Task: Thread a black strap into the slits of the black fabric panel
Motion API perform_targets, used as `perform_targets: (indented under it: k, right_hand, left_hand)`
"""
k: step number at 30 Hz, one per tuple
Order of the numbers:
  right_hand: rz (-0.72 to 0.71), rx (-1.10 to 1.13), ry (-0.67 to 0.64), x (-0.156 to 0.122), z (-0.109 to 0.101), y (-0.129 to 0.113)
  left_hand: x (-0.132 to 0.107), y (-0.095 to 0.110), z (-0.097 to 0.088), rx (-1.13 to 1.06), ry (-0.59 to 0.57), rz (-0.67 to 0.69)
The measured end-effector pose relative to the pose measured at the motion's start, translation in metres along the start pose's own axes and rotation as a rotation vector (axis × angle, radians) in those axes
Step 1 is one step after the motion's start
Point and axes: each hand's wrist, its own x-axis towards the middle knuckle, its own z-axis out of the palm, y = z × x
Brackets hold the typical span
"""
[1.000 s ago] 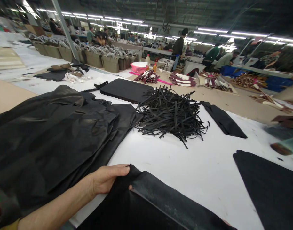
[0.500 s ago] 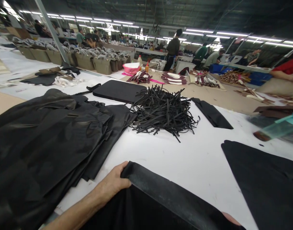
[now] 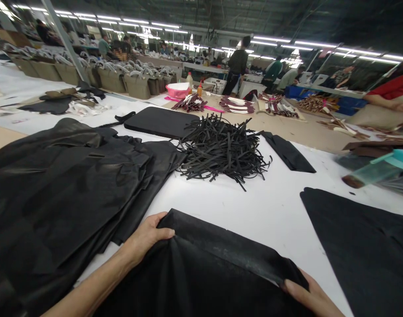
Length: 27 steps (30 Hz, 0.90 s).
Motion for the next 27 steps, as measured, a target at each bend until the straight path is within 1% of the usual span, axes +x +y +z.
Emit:
perform_targets:
  k: [3, 5, 10, 13, 15, 17, 19, 21, 22, 24, 25, 27]
  right_hand:
    - [-0.01, 0.011, -0.044, 0.005, 0.019, -0.006]
    - [-0.015, 0.017, -0.07, 0.006, 0.025, -0.009]
    - [-0.051, -0.023, -0.083, 0.007, 0.024, -0.009]
    - [-0.053, -0.04, -0.069, 0.008, 0.021, -0.009]
    - [-0.054, -0.072, -0.052, 0.01, 0.019, -0.008]
    - [-0.052, -0.103, -0.044, 0.011, 0.017, -0.007]
    - [-0.059, -0.129, -0.046, 0.012, 0.016, -0.005]
    - [-0.09, -0.17, -0.05, 0.013, 0.015, -0.004]
    - [-0.112, -0.2, -0.047, 0.013, 0.015, -0.004]
    - [-0.151, -0.259, -0.032, 0.012, 0.014, -0.004]
    - [-0.16, -0.279, -0.025, 0.012, 0.014, -0.004]
    - [-0.166, -0.297, -0.025, 0.011, 0.013, -0.004]
  left_hand:
    - [0.004, 0.001, -0.004, 0.061, 0.041, 0.036]
    - [0.006, 0.002, -0.006, 0.095, 0.062, 0.054]
    - [0.008, 0.004, -0.01, 0.152, 0.061, 0.054]
    - [0.012, 0.003, -0.017, 0.254, 0.09, 0.071]
    - [0.015, 0.002, -0.02, 0.383, 0.163, 0.111]
    - [0.016, 0.0, -0.02, 0.556, 0.28, 0.186]
    - [0.012, 0.0, -0.017, 0.732, 0.39, 0.285]
    - [0.004, 0.0, -0.011, 0.86, 0.451, 0.37]
    - [-0.001, 0.0, -0.009, 0.916, 0.458, 0.403]
    - [-0.013, -0.004, -0.004, 1.092, 0.413, 0.459]
    - [-0.019, -0.007, -0.002, 1.212, 0.366, 0.478]
    - [-0.027, -0.016, 0.002, 1.474, 0.236, 0.496]
